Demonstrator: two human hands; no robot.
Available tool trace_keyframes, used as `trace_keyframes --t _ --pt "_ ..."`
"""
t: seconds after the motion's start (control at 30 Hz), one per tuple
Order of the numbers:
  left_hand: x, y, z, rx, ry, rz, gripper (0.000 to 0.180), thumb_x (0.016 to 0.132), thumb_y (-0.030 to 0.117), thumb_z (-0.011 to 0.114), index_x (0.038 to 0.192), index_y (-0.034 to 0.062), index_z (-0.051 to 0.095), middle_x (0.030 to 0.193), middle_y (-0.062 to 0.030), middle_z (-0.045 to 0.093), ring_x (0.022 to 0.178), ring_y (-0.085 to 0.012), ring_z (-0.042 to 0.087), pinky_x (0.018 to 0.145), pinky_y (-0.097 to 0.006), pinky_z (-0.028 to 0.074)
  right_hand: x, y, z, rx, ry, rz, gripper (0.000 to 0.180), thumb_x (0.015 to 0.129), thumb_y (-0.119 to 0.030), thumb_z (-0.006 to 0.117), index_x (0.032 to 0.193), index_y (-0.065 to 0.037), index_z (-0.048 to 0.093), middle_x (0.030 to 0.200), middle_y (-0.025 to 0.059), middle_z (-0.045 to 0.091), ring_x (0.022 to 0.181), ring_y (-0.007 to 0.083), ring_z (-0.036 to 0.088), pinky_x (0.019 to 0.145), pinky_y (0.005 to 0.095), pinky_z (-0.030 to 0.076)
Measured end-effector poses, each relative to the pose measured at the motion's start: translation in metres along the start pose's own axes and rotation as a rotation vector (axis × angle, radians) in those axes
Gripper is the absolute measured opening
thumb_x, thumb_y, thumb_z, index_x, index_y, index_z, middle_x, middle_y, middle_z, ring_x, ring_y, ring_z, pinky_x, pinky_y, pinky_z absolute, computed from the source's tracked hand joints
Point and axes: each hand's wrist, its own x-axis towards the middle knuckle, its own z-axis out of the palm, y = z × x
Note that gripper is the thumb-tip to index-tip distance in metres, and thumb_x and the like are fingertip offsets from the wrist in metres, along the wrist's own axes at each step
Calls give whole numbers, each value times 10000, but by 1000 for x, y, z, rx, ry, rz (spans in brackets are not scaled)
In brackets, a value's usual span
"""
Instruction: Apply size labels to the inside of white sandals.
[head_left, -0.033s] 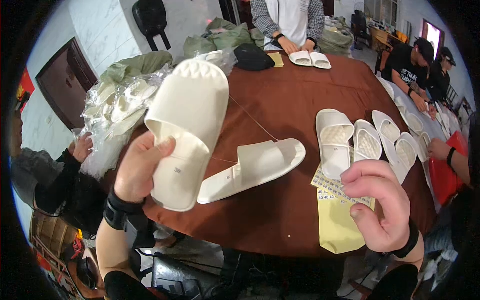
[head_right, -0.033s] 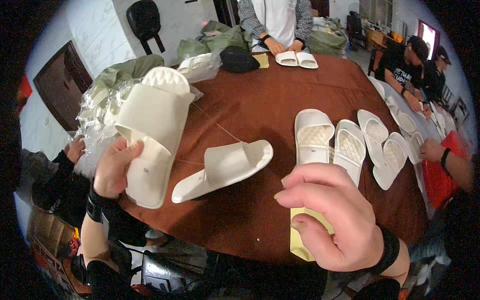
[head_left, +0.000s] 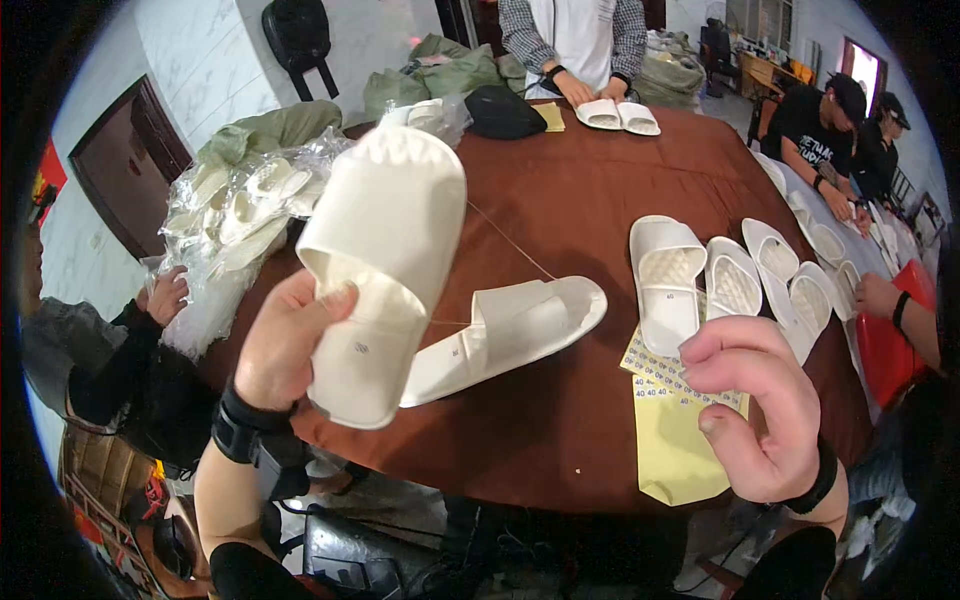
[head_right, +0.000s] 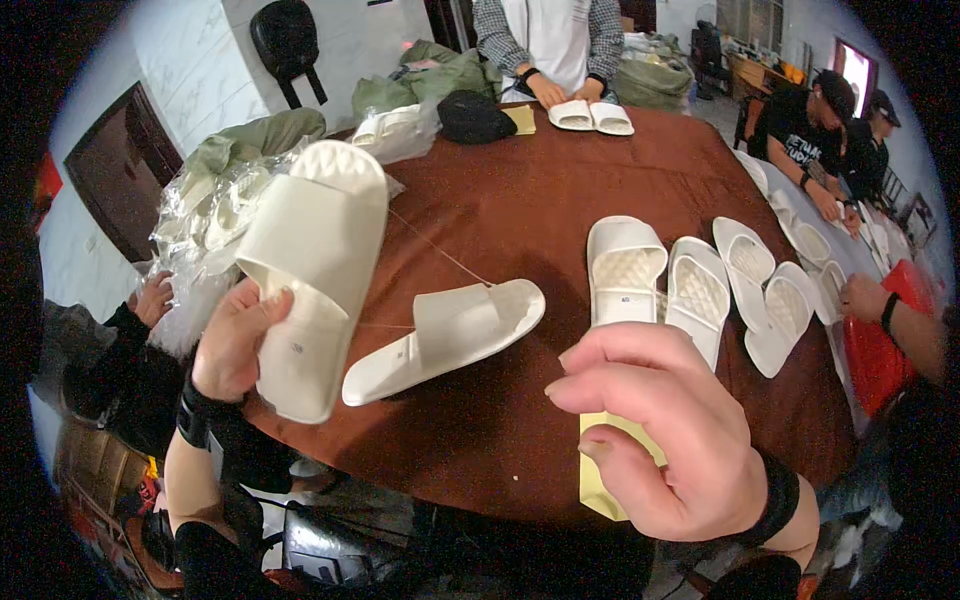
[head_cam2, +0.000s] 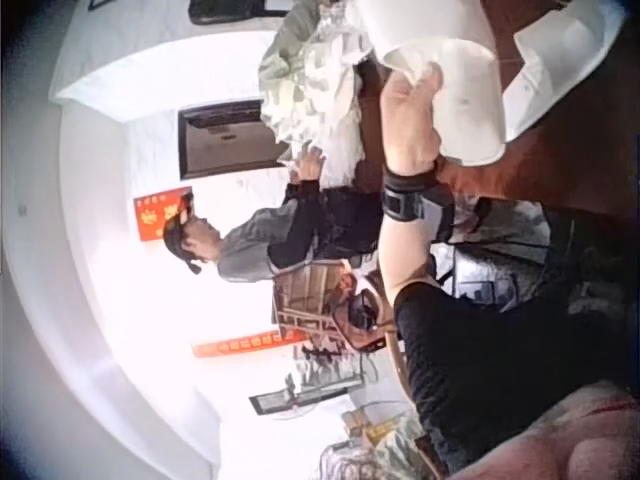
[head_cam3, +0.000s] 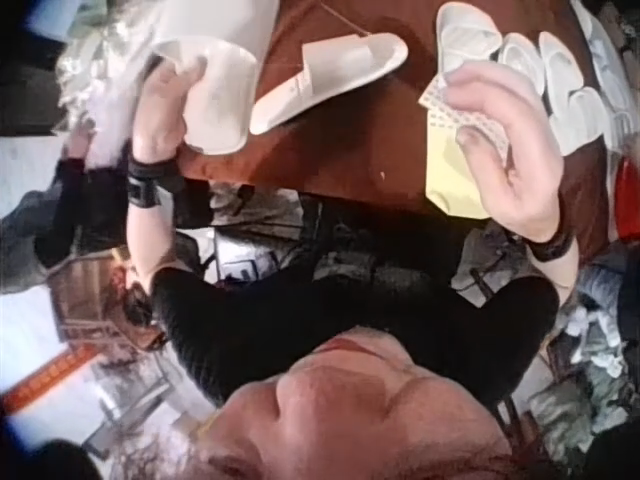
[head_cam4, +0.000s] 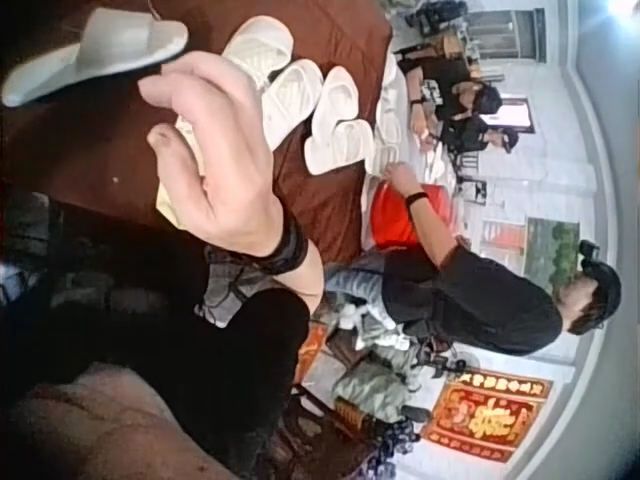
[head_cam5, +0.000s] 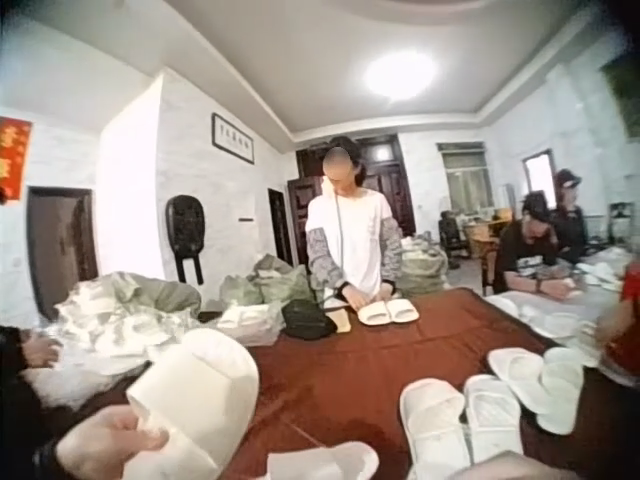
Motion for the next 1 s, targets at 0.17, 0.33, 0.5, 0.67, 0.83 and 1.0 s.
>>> trace_keyframes --t 0.17,0.33,0.5,0.67,0.83,1.0 --pt "-9 -31 20 19 -60 -62 270 951 79 609 1196 -32 586 1062 -84 687 942 -145 655 844 -294 529 4 6 4 8 -11 -1 349 756 79 624 1098 13 620 1119 209 593 985 322 617 896 356 486" --pt "-37 -37 41 822 25 326 334 802 -48 637 1135 -25 621 976 -128 698 873 -213 668 790 -322 528 -2 25 19 276 -32 291 452 923 -46 576 1352 25 452 1151 159 597 974 208 606 876 309 477" --pt "-59 -58 51 1507 -120 1037 458 724 73 645 1178 14 630 1008 -195 682 859 -327 652 723 -406 520 -2 46 24 571 -134 573 497 1027 -229 449 1448 14 347 1141 162 624 880 157 631 780 280 508" --pt "-75 -83 56 1683 -131 1082 376 850 182 648 1218 104 640 1133 -196 666 988 -346 643 830 -440 525 -9 48 47 557 -467 654 508 997 -245 553 1376 57 399 1100 166 634 818 189 650 668 307 526" --pt "-79 -91 50 1677 -45 1131 362 848 184 662 1209 155 658 1137 -167 671 987 -327 641 821 -443 524 -13 59 63 121 -497 330 513 941 -273 631 1308 47 469 1077 228 631 910 360 651 800 388 507" --pt "-85 -91 49 1652 -60 1187 353 866 214 663 1219 213 654 1188 -118 654 1007 -274 624 819 -426 517 -13 65 69 738 -733 743 446 939 -179 632 1283 60 479 1036 129 681 953 185 652 813 314 504"
